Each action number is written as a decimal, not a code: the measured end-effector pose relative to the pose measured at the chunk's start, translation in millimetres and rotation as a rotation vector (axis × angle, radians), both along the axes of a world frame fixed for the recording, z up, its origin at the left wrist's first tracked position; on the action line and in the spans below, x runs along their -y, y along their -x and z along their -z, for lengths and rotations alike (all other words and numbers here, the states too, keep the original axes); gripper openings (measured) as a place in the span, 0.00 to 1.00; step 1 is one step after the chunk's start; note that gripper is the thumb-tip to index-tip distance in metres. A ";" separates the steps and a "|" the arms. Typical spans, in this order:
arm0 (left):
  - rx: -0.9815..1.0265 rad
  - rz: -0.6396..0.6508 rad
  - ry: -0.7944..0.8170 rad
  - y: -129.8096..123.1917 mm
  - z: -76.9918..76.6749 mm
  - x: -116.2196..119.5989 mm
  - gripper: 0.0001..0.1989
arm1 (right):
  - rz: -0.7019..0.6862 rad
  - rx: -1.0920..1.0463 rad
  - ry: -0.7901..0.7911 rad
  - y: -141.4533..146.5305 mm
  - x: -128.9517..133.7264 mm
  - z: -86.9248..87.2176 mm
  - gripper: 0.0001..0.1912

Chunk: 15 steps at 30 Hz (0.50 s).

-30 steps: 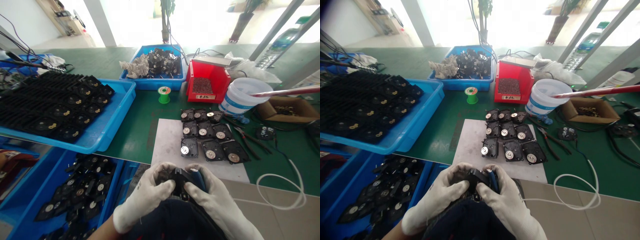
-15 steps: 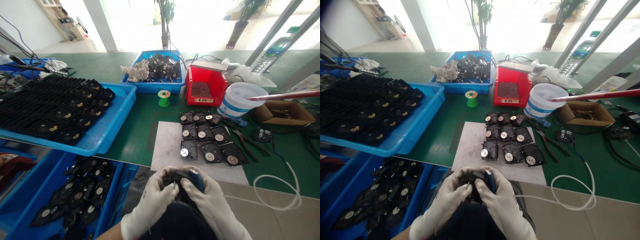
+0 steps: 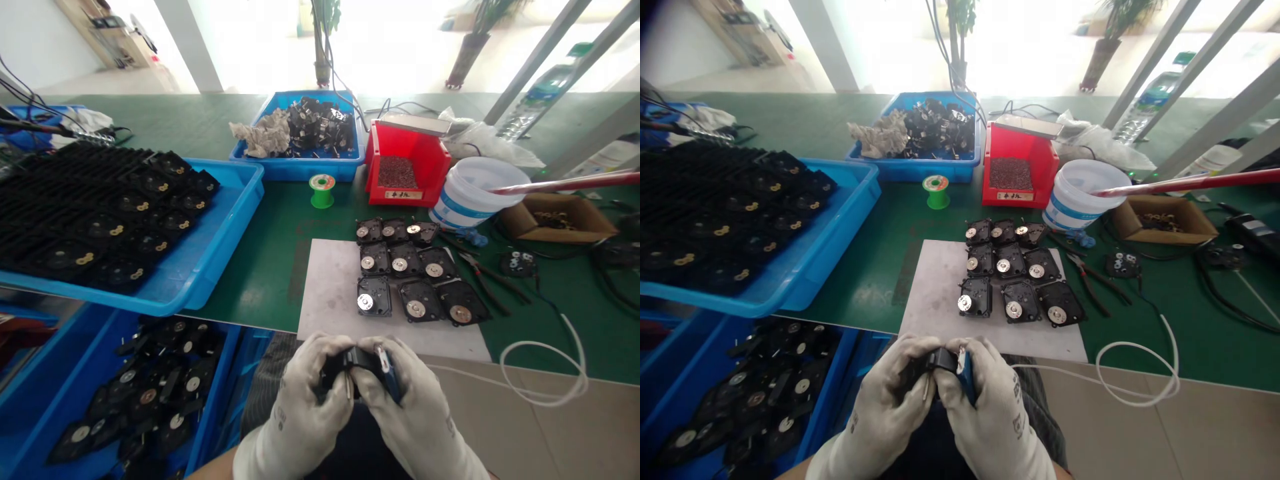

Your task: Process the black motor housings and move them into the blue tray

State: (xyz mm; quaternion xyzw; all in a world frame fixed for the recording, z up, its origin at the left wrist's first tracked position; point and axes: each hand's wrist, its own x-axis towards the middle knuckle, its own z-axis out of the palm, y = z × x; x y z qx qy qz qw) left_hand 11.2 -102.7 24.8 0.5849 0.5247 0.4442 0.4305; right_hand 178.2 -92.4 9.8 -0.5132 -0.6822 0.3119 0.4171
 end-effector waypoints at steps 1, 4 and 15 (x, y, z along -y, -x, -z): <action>-0.005 -0.005 -0.001 0.3 -0.5 -1.1 0.11 | 0.006 0.003 -0.002 2.3 -1.1 -1.2 0.04; -0.020 -0.018 0.005 2.0 1.1 -3.8 0.12 | 0.029 -0.026 0.049 7.6 -4.8 -2.7 0.04; 0.455 0.307 0.479 23.0 -17.8 -17.1 0.23 | -0.101 -0.193 0.585 -6.2 -24.2 -21.4 0.11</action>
